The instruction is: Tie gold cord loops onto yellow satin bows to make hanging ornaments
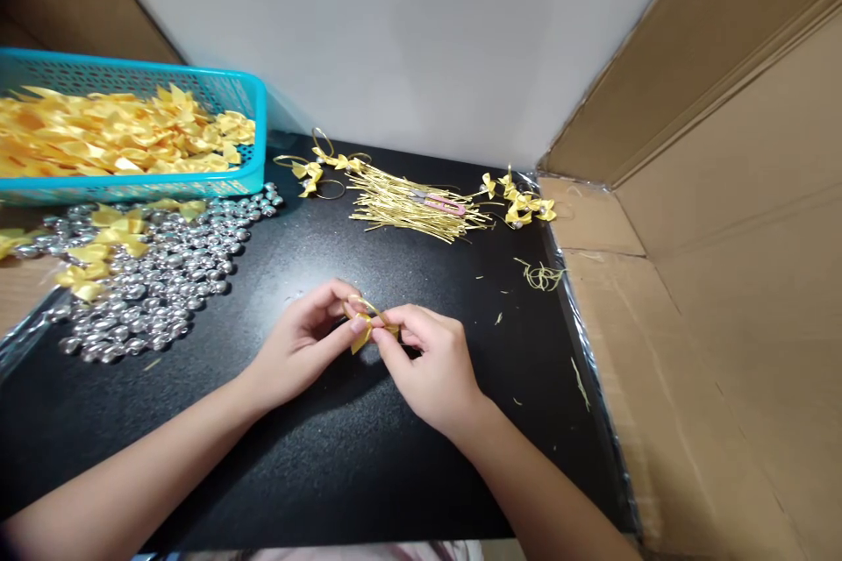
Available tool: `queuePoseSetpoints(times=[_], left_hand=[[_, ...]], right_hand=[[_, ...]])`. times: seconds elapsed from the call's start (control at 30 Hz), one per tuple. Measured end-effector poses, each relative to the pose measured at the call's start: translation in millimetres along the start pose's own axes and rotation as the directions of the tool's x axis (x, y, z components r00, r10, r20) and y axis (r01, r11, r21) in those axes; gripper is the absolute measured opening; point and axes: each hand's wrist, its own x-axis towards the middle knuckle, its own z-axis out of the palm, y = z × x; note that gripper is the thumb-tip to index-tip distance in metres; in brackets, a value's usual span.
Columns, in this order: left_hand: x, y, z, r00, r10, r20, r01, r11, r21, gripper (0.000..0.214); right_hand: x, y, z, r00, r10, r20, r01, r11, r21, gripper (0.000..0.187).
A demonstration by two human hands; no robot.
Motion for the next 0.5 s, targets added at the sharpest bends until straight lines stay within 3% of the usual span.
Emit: queuePoseSetpoints(times=[0.1,0.17,0.3,0.37,0.5], left_hand=[[1,0,0.6,1.000,0.012,-0.029,-0.011,0.999,0.034,0.008],[1,0,0.9,0.998,0.030,-0.054,-0.026,0.997,0.069,0.007],[2,-1,-0.4,0.991,0.043,-0.125,-0.028,0.992,0.121,0.005],[3,-4,-2.1,0.983,0.058,-0.175,-0.030,0.986,0.163,0.005],[6,-10,-5.1,0.958,0.089,-0.274,-0.030,0.977,0.213,0.008]], right_hand=[[-1,1,-1,0.998,0.069,0.005,-0.069,0.994,0.083,0.006],[0,0,-4,0.989,0.145,-0.006,-0.139,0.959,0.246,0.008],[6,-6,-18,0.968,0.238,-0.078,-0.119,0.712,0.692,0.017],[11,-13,-30,0.958,0.271,-0.093,-0.095,0.607,0.789,0.019],[16,-28,-57,0.959,0.280,-0.035,-0.112,0.492,0.863,0.018]])
